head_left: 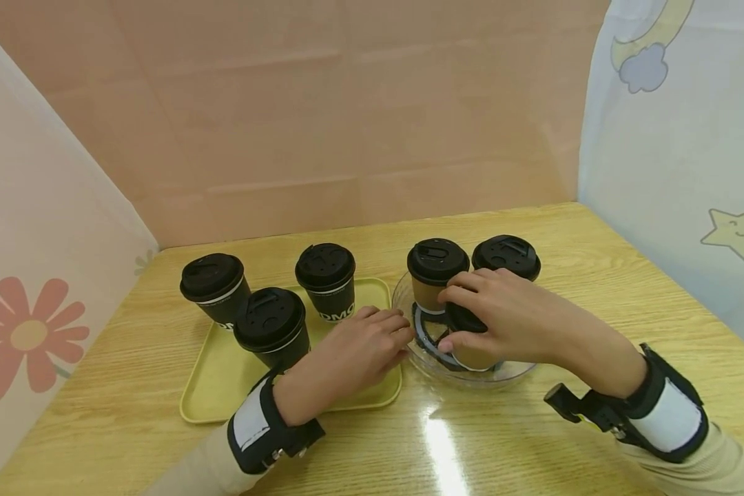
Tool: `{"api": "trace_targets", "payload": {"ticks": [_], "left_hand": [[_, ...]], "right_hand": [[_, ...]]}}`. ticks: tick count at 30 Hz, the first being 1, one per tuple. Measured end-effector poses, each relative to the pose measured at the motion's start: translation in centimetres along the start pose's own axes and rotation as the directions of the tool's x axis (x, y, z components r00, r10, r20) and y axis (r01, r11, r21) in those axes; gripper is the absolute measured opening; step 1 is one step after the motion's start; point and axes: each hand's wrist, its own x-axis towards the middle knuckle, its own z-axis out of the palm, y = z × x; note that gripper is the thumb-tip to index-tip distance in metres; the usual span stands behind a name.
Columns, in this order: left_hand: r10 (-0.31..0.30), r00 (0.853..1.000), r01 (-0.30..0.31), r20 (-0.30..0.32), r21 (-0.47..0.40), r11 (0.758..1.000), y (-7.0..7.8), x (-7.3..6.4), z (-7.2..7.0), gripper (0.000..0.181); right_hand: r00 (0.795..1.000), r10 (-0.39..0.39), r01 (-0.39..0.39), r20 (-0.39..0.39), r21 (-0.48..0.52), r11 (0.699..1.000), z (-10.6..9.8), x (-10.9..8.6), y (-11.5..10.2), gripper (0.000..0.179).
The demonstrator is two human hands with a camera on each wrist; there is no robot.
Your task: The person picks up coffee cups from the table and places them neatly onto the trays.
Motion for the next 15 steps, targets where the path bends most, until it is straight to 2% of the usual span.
{"api": "trace_targets", "payload": {"ticks": [5,9,15], "left_hand": [[-0.009,0.998,0.009,-0.061,0.007,1.000,-0.1,-0.3,-1.8,0.026],[-0.019,0.993,0.017,-0.115,-0.018,1.000,-0.4,-0.6,-3.2,0.032],[-0.065,0.985,0.062,-0.158,-0.025,0.998,-1.4,-1.3,-4.9,0.041]], "right_hand": [[0.999,0.029,-0.029,-0.022,0.006,1.000,-1.3,-0.3,0.1,0.052],[0.995,0.022,-0.021,-0.100,0.011,1.000,-2.0,-0.6,0.7,0.046],[0.973,-0.028,0.029,-0.229,-0.001,1.000,-2.7,-0.8,1.7,0.037]]}}
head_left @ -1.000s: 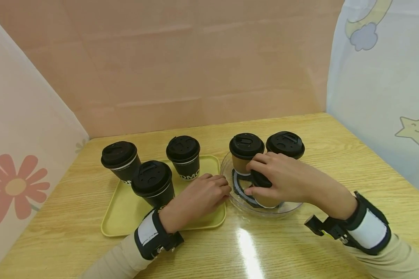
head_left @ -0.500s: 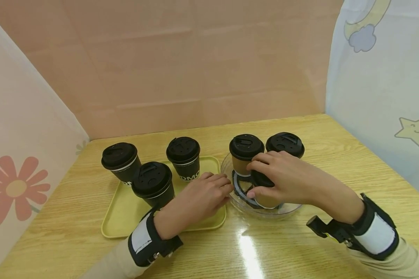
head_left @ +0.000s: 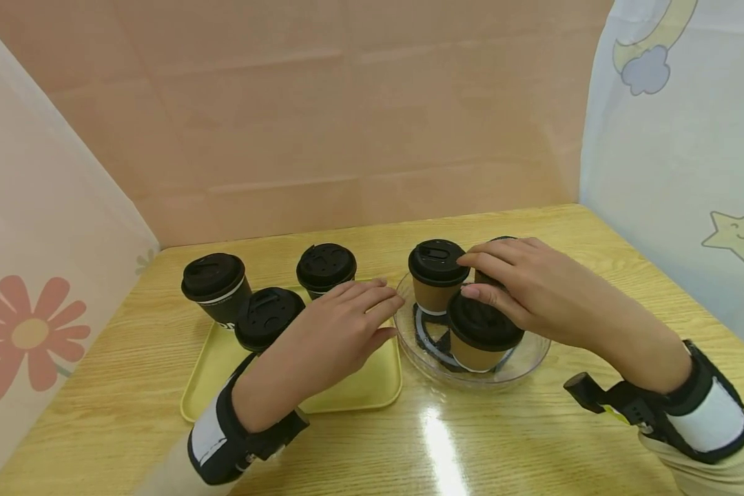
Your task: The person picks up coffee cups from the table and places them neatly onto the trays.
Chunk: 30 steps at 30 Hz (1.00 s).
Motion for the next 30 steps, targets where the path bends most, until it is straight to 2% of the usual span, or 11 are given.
{"api": "trace_targets", "payload": {"ticks": [4,8,13,20,30], "left_hand": [[-0.021,0.998,0.020,-0.054,-0.010,1.000,-1.0,-0.4,-1.0,0.041],[-0.061,0.994,0.057,-0.094,-0.041,0.998,-2.3,-1.0,-1.9,0.040],[-0.144,0.984,0.135,-0.103,-0.084,0.987,-4.1,-1.7,-2.5,0.042],[-0.237,0.963,0.228,-0.126,-0.077,0.971,-6.1,-2.6,-2.8,0.043],[-0.295,0.950,0.284,-0.099,-0.112,0.952,-8.0,-3.3,-2.6,0.041]], "right_hand": [[0.997,-0.024,0.024,-0.069,-0.008,1.000,-0.3,0.0,0.6,0.037],[0.986,-0.069,0.067,-0.150,-0.022,0.998,-0.4,0.0,1.6,0.047],[0.966,-0.105,0.095,-0.235,-0.054,0.994,-0.6,-0.2,2.9,0.054],[0.943,-0.123,0.094,-0.310,-0.107,0.990,-1.1,-0.4,3.9,0.048],[0.882,-0.182,0.111,-0.435,-0.184,0.977,-0.9,-1.0,5.4,0.047]]}}
